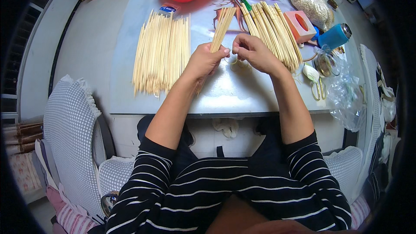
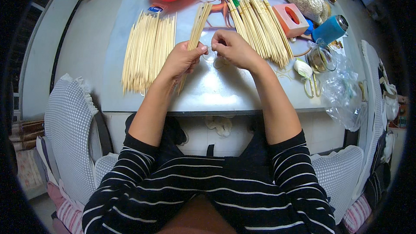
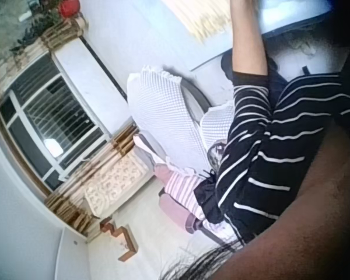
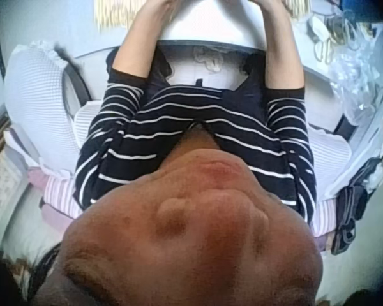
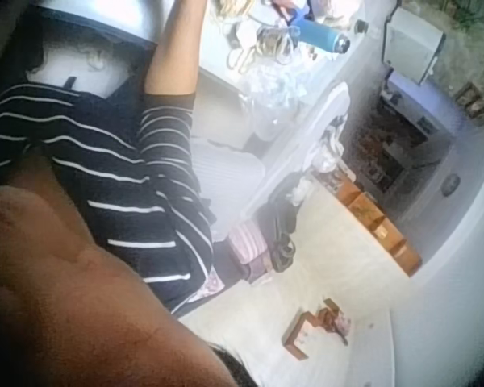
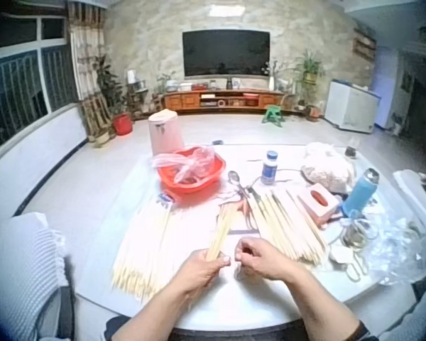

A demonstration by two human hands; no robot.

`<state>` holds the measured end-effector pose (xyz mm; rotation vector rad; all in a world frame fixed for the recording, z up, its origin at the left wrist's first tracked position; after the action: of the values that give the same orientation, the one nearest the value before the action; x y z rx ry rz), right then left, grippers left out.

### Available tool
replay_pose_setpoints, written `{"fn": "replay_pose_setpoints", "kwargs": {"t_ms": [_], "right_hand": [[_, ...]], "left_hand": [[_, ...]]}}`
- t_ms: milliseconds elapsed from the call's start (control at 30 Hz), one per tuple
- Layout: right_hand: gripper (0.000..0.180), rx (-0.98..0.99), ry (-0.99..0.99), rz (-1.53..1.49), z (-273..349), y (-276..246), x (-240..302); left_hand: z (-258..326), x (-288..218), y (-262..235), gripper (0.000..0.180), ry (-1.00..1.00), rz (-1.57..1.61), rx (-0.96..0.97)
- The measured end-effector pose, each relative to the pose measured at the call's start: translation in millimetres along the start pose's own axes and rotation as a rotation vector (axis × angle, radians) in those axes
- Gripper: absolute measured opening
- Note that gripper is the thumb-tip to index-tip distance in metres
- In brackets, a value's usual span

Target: The person gathers thin wooden sticks from a pile on a low table, aligns them into small bundles, and secures each bundle with a rubber band. The person repeats this process, placing completed bundles to the side.

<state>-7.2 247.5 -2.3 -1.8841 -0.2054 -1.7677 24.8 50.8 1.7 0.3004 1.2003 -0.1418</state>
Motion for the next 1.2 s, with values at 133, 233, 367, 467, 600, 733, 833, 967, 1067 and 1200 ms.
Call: {"fn": "replay_pose_setpoints", "kwargs": {"t_ms": [133, 233, 367, 467, 600, 733, 833, 967, 1067, 1200], "right_hand": [[0.018, -0.035, 0.067, -0.177, -1.2, 4.1, 14.3], [0.022, 0.084, 0.199, -0.178, 0.4, 7.1, 17.7], [0.021, 0.114, 0.174, -0.255, -4.5, 9.0, -1.6], [0.019, -0.009, 0.124, -0.572, -2.1, 0.8, 11.5], [0.019, 0.142, -0.079, -0.95, -2.5, -4.9, 10.0], [0.024, 0.206, -0.022, -0.944, -1.6, -1.6, 9.9], [0.031, 0.027, -0.054, -0.771, -0.1, -9.1, 20.0], [0.038, -0.279, -0.171, -0.475, 1.9, -27.0, 28.2], [0.044, -0.368, -0.194, -0.317, 4.6, -36.0, 31.1], [0.048, -0.267, -0.186, -0.252, 6.1, -34.5, 29.5]], "left_hand": [[0.2, -2.6, -4.4, 0.021, 0.044, 0.051, -0.023], [-1.1, -2.8, -5.4, 0.019, 0.05, 0.123, -0.013], [-0.8, -3.8, -7.2, 0.019, 0.023, 0.157, -0.033], [1.1, -8.5, -14.9, 0.021, -0.005, 0.11, -0.004], [-0.5, -6.2, -9.3, 0.02, 0.017, 0.063, 0.018], [0.2, -5.5, -3.1, 0.03, 0.025, 0.068, 0.064], [3.0, -10.1, -6.4, 0.044, -0.002, 0.074, 0.076], [3.2, -9.3, -7.6, 0.059, -0.027, -0.031, 0.057], [2.3, -8.1, -4.7, 0.06, -0.008, -0.173, 0.08], [2.3, -8.3, -5.6, 0.06, 0.0, -0.27, 0.146]]}}
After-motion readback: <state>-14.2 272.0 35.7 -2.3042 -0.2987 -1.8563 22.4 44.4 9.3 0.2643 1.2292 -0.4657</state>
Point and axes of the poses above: each hand's wrist, its own z-axis away from the middle knuckle, its own y-axis out of the palm, x = y × z, the point moved 1 cm from there along -z, towards the middle knuckle, and after that the axes turned 1 degree about -y, right-handed, at the moved point
